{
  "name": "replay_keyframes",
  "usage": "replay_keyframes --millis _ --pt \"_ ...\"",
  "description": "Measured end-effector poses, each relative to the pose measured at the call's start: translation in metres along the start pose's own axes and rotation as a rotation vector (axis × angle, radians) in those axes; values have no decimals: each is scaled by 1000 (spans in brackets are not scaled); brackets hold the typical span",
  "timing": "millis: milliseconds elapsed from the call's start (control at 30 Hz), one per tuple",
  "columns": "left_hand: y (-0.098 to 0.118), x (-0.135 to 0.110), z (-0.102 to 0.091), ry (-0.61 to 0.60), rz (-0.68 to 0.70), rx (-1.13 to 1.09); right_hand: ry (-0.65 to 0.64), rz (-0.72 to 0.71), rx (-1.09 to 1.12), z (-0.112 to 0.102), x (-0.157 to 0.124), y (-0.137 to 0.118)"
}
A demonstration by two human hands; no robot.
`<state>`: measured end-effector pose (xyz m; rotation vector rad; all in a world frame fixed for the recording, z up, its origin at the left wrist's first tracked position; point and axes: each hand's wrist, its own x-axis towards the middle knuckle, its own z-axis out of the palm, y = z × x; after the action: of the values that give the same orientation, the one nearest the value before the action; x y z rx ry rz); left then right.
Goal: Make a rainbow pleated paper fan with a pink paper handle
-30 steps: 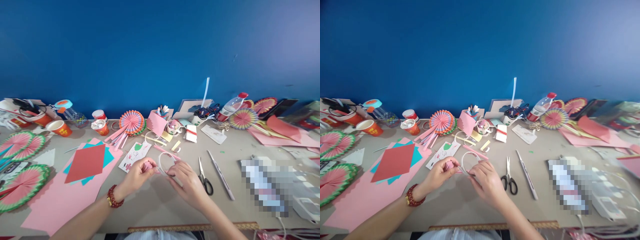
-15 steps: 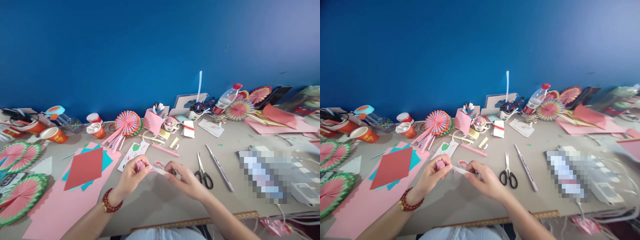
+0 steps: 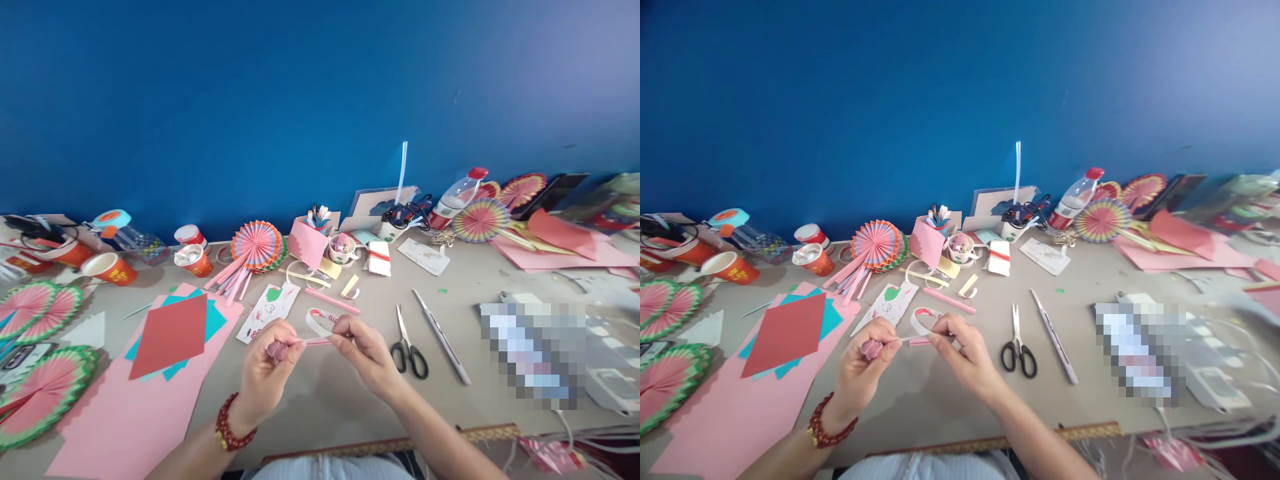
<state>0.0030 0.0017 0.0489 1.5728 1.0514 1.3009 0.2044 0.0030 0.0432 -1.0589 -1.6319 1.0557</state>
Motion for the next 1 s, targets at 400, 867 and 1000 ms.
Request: replay_keyframes --millis 400,867,1000 --pt "29 1 -32 179 -195 -181 142 -252 -593 -31 8 40" --pt "6 14 -4 -15 -544 -562 -10 -167 -298 -5 24 -12" --pt "1 13 1 -5 -527 -565 -60 -77 -273 3 27 -31"
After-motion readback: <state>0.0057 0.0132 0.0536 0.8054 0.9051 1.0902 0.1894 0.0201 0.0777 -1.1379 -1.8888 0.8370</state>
